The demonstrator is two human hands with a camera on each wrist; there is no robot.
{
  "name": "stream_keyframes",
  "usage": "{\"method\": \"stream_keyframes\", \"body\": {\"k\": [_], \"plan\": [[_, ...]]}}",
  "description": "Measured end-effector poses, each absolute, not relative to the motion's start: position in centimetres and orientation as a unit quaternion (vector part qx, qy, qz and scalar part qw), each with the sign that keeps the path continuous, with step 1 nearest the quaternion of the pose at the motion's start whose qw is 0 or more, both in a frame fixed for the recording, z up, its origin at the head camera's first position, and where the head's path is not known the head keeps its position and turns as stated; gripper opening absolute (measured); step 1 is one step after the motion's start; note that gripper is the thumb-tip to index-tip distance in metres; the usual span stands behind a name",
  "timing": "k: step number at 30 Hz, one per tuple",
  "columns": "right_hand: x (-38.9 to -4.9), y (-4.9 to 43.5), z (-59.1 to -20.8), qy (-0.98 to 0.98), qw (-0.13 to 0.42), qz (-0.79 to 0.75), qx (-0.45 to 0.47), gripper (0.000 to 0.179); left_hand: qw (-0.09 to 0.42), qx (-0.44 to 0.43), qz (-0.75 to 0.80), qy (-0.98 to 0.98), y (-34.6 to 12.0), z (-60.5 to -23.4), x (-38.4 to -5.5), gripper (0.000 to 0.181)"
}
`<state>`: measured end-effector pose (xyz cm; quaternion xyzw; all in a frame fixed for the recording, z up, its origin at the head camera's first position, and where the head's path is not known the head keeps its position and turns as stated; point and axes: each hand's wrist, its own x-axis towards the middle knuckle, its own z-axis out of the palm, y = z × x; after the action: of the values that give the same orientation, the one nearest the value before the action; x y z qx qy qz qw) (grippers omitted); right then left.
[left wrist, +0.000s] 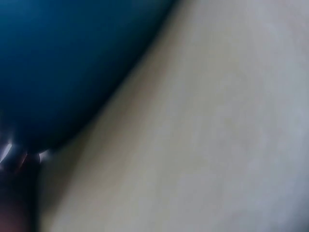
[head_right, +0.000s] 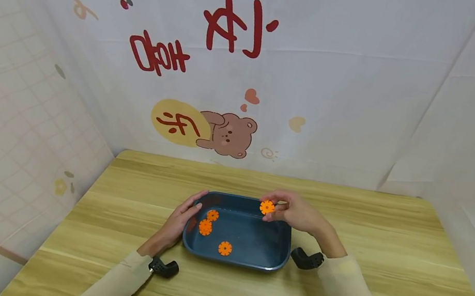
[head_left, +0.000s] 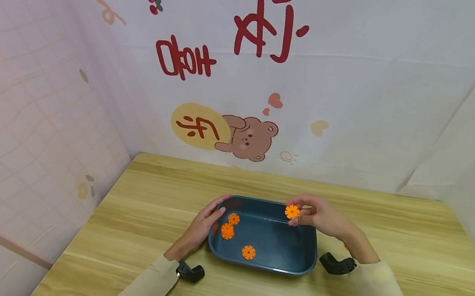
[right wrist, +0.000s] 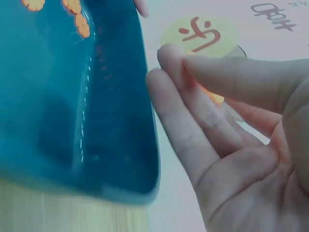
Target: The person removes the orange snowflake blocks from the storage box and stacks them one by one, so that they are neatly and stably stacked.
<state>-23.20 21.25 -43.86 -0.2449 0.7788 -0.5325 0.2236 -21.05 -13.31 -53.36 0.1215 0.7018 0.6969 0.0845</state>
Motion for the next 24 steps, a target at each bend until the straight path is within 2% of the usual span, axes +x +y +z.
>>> {"method": "stream_keyframes", "body": {"k": [13, 20, 24], "plan": [[-21.2, 24.7, -43.4, 0.77, 0.212, -0.558, -0.223, 0.044, 0.094, 0.13, 0.704, 0.692, -13.4, -53.5, -21.1, 0.054], [-20.3, 26.6, -43.9, 0.798, 0.133, -0.547, -0.215, 0.04, 0.093, 0.125, 0.709, 0.688, -13.3, -53.5, -21.0, 0.045], [-19.7, 27.9, -44.5, 0.8, 0.089, -0.551, -0.218, 0.033, 0.092, 0.126, 0.708, 0.689, -13.3, -53.4, -21.0, 0.048]]}}
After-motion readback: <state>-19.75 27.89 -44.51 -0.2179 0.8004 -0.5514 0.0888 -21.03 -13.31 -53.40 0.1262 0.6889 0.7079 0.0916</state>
